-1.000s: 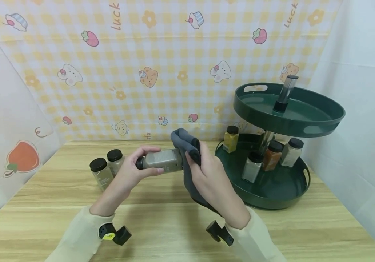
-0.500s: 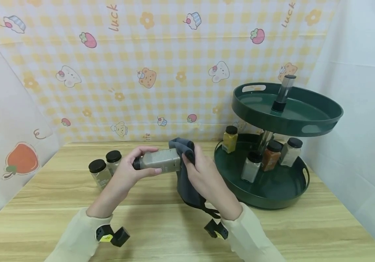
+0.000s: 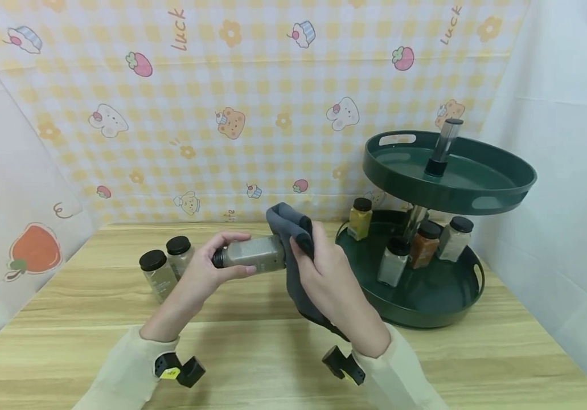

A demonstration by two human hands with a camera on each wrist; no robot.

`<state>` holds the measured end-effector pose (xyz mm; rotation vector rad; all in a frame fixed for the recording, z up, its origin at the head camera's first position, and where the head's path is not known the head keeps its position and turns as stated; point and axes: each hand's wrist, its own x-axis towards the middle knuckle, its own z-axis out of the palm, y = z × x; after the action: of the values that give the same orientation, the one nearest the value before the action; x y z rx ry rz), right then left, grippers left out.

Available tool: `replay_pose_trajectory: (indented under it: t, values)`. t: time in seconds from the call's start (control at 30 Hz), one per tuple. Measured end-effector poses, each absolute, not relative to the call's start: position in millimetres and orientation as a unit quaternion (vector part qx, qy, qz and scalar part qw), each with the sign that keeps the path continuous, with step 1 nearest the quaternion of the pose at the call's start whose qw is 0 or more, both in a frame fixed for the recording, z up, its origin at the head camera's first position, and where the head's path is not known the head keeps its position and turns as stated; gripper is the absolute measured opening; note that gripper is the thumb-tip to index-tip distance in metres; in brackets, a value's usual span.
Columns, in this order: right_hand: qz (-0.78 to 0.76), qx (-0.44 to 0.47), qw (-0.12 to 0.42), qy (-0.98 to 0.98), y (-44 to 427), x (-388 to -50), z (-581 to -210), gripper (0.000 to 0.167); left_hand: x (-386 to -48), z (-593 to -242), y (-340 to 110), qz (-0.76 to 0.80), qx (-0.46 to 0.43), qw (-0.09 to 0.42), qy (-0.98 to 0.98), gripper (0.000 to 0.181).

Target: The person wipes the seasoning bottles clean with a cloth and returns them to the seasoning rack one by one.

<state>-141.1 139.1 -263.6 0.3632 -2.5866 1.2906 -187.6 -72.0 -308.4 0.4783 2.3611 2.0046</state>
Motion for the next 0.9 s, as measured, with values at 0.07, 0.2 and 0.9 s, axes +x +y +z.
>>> replay_pose_trajectory:
  t: [0.07,0.2,0.9]
  values:
    - [0.438,0.119,0.104,-0.885,139,-147,-268,0.025,-187,-308,-72,0.642,0.153,0.003,0.752,0.055]
    - [0.428,0.113,0.08,-0.893,139,-161,-279,0.026,-185,-307,-72,0.647,0.159,0.004,0.745,0.054]
    - [0.424,0.122,0.116,-0.89,139,-144,-268,0.023,-188,-308,-74,0.638,0.145,0.014,0.756,0.055]
